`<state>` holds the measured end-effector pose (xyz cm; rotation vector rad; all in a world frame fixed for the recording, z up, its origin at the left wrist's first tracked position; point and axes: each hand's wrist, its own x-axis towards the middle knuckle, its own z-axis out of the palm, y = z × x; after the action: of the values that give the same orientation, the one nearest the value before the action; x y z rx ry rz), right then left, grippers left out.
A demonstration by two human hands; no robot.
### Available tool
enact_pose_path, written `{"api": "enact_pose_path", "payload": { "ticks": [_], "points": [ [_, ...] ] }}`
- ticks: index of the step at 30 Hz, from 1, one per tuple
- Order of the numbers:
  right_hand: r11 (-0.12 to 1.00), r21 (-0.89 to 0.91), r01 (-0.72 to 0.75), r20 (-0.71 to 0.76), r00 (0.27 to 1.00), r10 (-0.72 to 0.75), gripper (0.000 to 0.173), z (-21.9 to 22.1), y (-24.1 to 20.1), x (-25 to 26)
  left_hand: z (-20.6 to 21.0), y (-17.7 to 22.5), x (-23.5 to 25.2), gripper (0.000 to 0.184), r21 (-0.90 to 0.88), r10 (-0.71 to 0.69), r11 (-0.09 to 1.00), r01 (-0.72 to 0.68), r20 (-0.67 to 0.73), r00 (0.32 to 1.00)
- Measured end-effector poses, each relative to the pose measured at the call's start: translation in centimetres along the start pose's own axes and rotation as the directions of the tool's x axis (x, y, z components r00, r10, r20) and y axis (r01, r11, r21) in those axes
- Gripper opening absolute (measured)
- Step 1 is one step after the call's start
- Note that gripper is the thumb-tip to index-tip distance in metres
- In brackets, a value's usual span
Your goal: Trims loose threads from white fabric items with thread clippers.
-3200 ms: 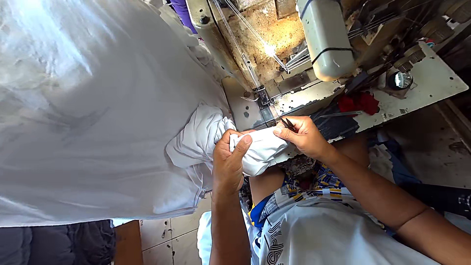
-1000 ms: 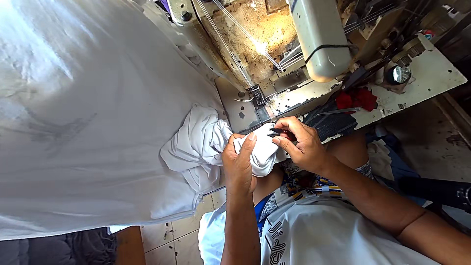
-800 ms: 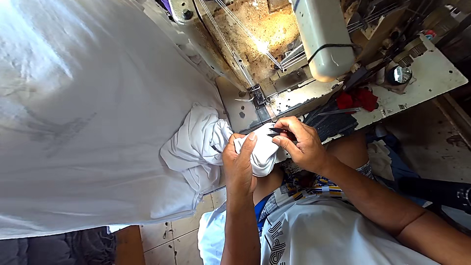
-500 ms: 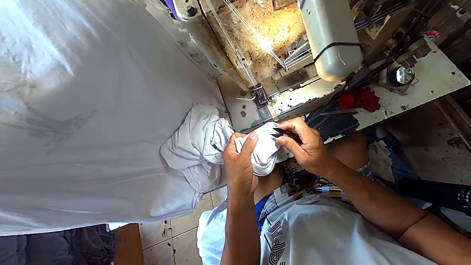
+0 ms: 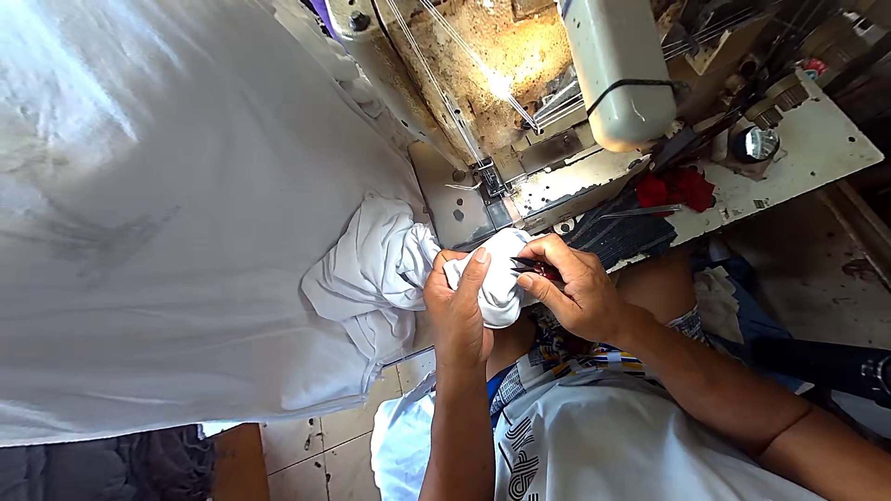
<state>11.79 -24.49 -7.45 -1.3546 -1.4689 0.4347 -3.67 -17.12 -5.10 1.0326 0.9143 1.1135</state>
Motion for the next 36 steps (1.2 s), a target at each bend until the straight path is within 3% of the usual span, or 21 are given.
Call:
{"api": "enact_pose_path", "payload": {
  "ticks": [15,36],
  "points": [
    [0.995,-0.090,-0.042,-0.013,0.999,0.041,0.024,-0.31,-0.31,-0.09,0.08,-0.25,-0.47,0.011,0.078,0.074,0.994,-0.078,0.048,0.996],
    [1.000,-0.017,0.007,-0.029,1.000,-0.008,0.024,0.00,0.25,0.14,-0.04,-0.39,-0.45,0.009,0.036,0.054,0.998,-0.056,0.052,0.997]
  ]
}}
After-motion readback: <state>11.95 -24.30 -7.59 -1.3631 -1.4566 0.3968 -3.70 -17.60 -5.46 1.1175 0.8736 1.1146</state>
